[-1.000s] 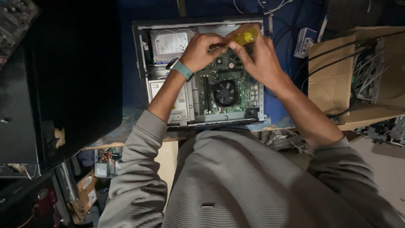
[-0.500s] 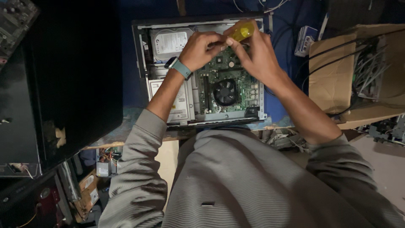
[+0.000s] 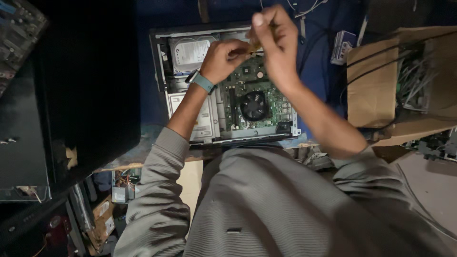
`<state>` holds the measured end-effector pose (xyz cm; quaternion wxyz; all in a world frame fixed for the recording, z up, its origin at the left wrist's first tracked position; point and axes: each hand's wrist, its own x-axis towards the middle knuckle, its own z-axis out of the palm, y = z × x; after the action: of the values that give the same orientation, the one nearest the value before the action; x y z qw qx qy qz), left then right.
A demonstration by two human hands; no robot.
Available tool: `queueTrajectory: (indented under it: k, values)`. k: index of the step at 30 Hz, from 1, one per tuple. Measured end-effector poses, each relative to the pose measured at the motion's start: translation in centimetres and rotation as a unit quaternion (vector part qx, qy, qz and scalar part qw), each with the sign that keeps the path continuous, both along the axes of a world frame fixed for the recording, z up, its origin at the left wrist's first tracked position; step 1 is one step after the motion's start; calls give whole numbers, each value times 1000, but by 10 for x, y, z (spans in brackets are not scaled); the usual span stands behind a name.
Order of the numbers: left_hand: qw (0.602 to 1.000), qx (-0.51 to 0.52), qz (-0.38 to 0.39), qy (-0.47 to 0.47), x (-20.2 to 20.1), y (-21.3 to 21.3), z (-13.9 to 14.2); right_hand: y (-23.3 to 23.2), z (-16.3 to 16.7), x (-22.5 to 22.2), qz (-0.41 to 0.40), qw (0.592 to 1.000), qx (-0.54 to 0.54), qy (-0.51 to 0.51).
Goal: The person uses a yellow screwdriver to loosen and remove four screws securing a CPU cooler to the motherboard inside a desktop computer case. After removing the screws, the person lifts the cooler off the motherboard and places it into a cardboard box.
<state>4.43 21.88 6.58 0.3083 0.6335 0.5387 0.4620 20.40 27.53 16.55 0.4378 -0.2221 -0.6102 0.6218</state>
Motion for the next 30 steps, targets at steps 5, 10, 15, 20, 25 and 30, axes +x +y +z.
queueTrajectory:
  k: [5,10,15,20,25,30]
  values:
    - [998,-17,-63,-17,4,10,-8,-4,-17,-17,-58,998,17,15]
    - [990,-24,-83,-109,24,45,-23,-3,-22,-23,-95,991,95,4]
    - [974,-41,-117,-191,36,57,-30,6,-24,-23,-123,992,38,8]
    - [978,7,-115,-173,34,53,-26,7,-31,-28,-147,986,77,-13]
    - [979,44,-107,-167,34,52,-29,5,-33,-30,-124,989,76,-11]
    - [983,-5,-92,-160,32,48,-42,6,-33,-30,-93,990,101,-35]
